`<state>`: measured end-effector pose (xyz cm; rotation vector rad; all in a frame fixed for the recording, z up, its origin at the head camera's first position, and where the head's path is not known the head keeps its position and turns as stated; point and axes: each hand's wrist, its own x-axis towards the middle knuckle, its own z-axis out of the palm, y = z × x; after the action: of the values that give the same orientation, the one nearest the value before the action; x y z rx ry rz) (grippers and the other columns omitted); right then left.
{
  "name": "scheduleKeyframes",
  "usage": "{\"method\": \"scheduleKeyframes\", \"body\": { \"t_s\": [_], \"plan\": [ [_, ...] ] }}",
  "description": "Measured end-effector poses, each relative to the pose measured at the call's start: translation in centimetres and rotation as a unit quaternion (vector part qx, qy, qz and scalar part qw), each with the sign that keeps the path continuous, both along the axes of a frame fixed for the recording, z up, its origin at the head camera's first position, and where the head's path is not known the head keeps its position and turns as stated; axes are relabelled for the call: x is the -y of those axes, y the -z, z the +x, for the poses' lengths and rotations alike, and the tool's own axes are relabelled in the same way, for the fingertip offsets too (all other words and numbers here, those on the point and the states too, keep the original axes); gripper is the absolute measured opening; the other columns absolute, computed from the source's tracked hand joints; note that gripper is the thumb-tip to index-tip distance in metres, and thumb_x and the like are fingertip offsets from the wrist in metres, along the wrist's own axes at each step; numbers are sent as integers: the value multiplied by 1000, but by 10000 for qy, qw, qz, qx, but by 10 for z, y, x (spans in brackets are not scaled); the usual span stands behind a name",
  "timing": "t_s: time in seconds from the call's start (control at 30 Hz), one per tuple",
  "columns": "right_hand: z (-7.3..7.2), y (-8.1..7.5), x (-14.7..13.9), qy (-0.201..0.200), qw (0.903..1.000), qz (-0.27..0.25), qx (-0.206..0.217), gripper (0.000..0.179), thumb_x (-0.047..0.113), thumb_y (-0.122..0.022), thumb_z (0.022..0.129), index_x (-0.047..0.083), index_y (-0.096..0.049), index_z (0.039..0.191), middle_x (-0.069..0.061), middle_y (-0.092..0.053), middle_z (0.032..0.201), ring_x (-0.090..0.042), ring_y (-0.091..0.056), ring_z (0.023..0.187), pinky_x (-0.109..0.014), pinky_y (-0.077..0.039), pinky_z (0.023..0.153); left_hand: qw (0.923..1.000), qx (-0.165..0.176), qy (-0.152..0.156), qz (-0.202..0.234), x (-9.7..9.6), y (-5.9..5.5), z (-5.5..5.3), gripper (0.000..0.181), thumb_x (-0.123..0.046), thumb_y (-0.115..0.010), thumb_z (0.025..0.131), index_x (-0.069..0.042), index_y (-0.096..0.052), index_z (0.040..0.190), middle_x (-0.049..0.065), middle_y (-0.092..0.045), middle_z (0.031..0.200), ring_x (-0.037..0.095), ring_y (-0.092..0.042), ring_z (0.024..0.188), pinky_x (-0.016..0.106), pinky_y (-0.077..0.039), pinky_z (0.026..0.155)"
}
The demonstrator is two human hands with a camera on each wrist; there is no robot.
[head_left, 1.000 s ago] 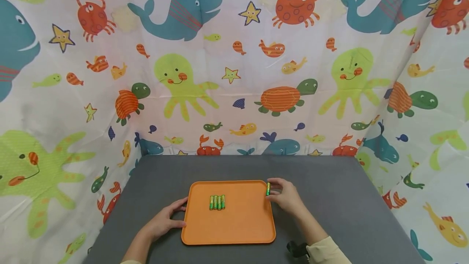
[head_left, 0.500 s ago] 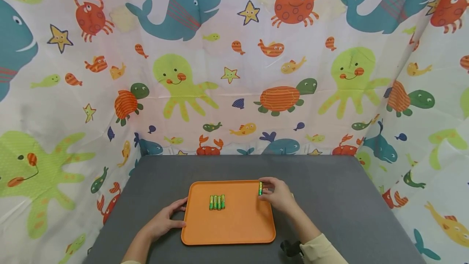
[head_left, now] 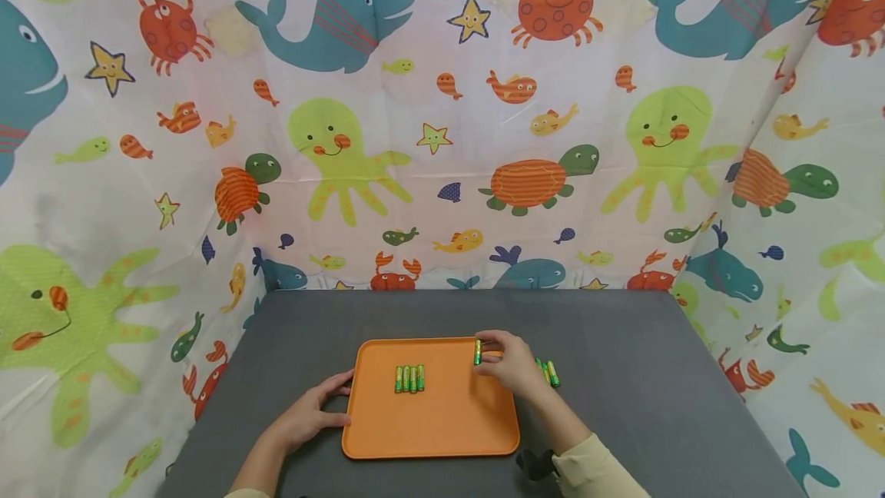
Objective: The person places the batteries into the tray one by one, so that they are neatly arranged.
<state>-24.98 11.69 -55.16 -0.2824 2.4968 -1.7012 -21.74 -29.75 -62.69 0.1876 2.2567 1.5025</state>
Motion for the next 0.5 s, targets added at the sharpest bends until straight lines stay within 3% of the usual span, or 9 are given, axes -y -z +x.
{"method": "scheduleKeyframes", "body": {
  "t_s": [0.5],
  "plan": [
    [-4,-2,19,-248,9995,-187,52,53,-4,-79,82,3,-62,132,-18,-63,122,-34,-68,111,-31,-59,82,9999,60,-133,-72,0,0,1,91,-30,-84,82,-21,-36,158,11,-47,153,31,-46,136,61,-30,113]
  ]
}}
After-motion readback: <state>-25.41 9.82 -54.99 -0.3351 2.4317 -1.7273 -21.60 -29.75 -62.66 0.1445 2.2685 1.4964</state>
